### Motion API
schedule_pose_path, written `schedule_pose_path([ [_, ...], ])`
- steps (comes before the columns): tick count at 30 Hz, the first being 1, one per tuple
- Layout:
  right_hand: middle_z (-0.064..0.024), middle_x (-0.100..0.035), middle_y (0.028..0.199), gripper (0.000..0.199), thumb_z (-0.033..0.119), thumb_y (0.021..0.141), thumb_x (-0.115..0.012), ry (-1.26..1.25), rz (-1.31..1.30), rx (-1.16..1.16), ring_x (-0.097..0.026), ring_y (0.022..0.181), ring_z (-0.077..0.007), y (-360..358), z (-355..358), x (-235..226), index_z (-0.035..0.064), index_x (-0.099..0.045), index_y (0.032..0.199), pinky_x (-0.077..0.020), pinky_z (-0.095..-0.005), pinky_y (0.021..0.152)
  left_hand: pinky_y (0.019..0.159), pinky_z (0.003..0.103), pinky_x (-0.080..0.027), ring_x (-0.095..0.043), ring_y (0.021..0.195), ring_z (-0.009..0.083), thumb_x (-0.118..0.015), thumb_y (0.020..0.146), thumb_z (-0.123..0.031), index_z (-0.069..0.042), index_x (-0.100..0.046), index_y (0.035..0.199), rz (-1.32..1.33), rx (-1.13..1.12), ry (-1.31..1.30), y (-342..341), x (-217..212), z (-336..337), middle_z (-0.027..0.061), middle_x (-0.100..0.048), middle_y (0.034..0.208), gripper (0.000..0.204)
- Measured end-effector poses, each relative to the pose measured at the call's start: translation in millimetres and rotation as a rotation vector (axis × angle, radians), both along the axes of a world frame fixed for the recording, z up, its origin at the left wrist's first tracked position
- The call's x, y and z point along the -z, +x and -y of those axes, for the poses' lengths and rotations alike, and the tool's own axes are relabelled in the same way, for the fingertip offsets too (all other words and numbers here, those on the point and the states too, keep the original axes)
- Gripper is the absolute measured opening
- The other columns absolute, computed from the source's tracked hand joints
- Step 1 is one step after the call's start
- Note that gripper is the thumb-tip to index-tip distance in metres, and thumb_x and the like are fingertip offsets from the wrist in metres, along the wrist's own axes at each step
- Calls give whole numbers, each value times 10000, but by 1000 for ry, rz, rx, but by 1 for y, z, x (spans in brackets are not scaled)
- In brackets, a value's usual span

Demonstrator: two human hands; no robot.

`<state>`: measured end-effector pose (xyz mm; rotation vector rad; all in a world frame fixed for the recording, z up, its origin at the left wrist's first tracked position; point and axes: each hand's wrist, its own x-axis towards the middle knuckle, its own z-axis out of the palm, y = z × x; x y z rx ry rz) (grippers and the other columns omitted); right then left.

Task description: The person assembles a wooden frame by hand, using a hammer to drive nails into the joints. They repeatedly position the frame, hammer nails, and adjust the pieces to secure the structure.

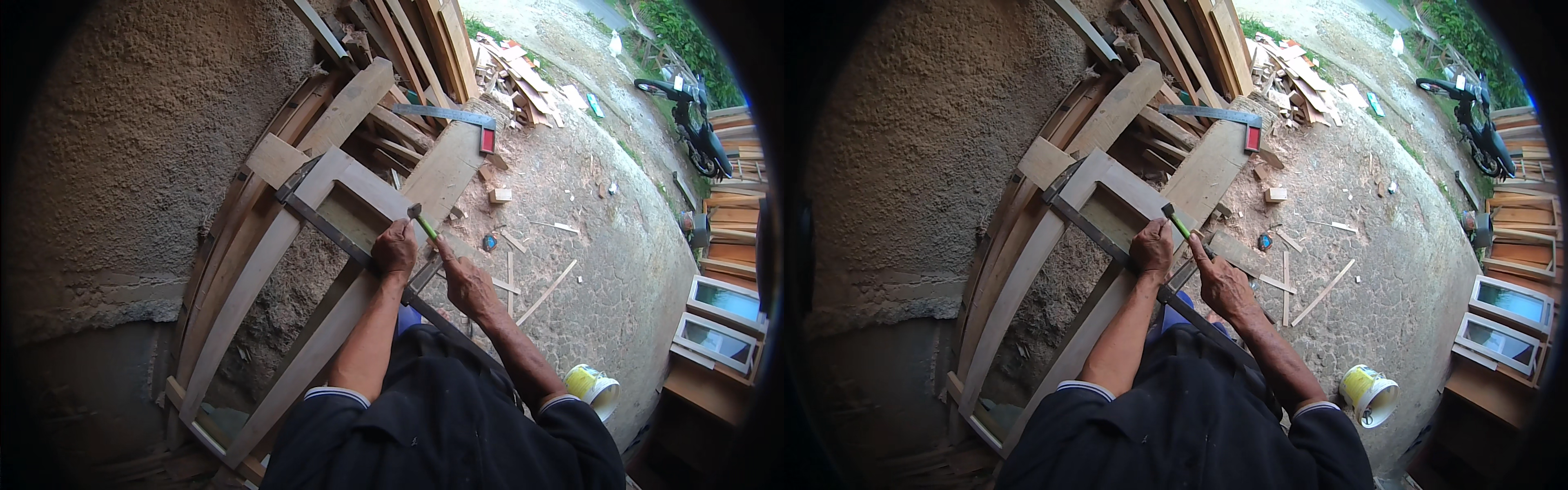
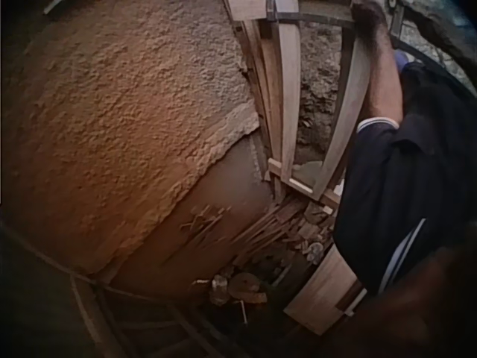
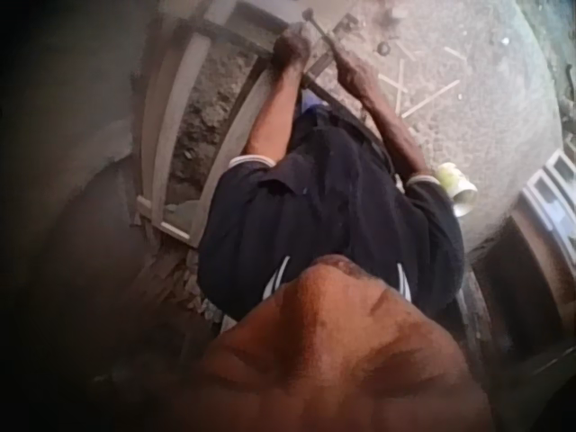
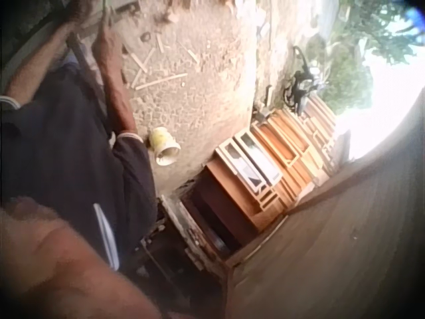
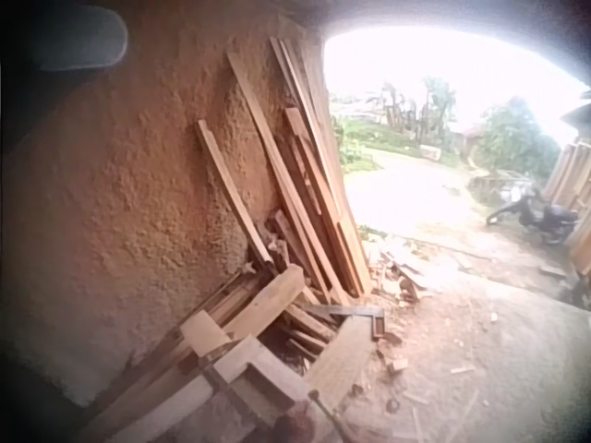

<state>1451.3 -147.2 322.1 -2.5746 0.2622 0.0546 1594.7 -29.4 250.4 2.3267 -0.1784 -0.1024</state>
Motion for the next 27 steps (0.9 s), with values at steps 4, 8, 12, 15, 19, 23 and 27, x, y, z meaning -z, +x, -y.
schedule_pose_path([
  [4, -206, -552, 789, 775, 32, 911, -484, 2, -5, -4, -600, 660, -389, 1, 0, -4, 218, -210, 1612, -482, -507, 603, 710, 416, -548, -714, 822, 328, -619, 951, -264, -99, -727, 1040, 81, -10, -63, 2, 5, -3, 157, -731, 903, 216],
  [8, -211, -554, 792, 779, 32, 909, -486, 21, 75, -12, -601, 664, -390, 1, -2, -4, 219, -207, 1612, -484, -505, 606, 665, 378, -527, -691, 750, 256, -553, 1014, -254, -41, -628, 1066, 97, -134, -311, 7, 12, -7, 139, -696, 838, 232],
  [12, -212, -550, 786, 770, 31, 909, -481, -10, 31, -13, -590, 616, -396, 5, -1, -4, 214, -219, 1609, -487, -511, 600, 657, 389, -516, -664, 707, 250, -523, 1028, -263, -42, -589, 1033, 114, -170, -352, 13, 13, -5, 118, -669, 790, 231],
  [15, -243, -573, 786, 754, 35, 910, -455, -6, 125, -26, -608, 620, -400, 4, -3, -7, 212, -225, 1606, -485, -520, 578, 679, 395, -520, -669, 734, 260, -521, 1028, -275, -46, -593, 1040, 26, -190, -362, 10, 12, -6, 129, -674, 812, 241],
  [19, -242, -577, 778, 755, 31, 910, -455, -52, -61, -71, -612, 622, -400, 3, -1, -11, 222, -230, 1604, -470, -525, 551, 668, 480, -510, -682, 808, 413, -504, 1033, -288, -79, -584, 1063, 73, -163, -375, 8, 11, -8, 210, -686, 879, 226],
  [23, -214, -556, 756, 742, 43, 917, -474, -18, 64, -41, -604, 606, -392, 3, 2, -7, 214, -240, 1600, -474, -519, 550, 673, 433, -519, -682, 768, 317, -515, 1030, -277, -61, -590, 1047, 56, -174, -349, 9, 10, -8, 162, -681, 838, 230],
  [27, -219, -574, 750, 719, 43, 922, -479, 75, 273, -75, -608, 612, -397, 2, 3, 4, 171, -251, 1591, -475, -521, 556, 671, 414, -523, -683, 746, 280, -519, 1027, -255, -53, -594, 1038, 54, -171, -335, 6, 8, -9, 141, -681, 818, 216],
])
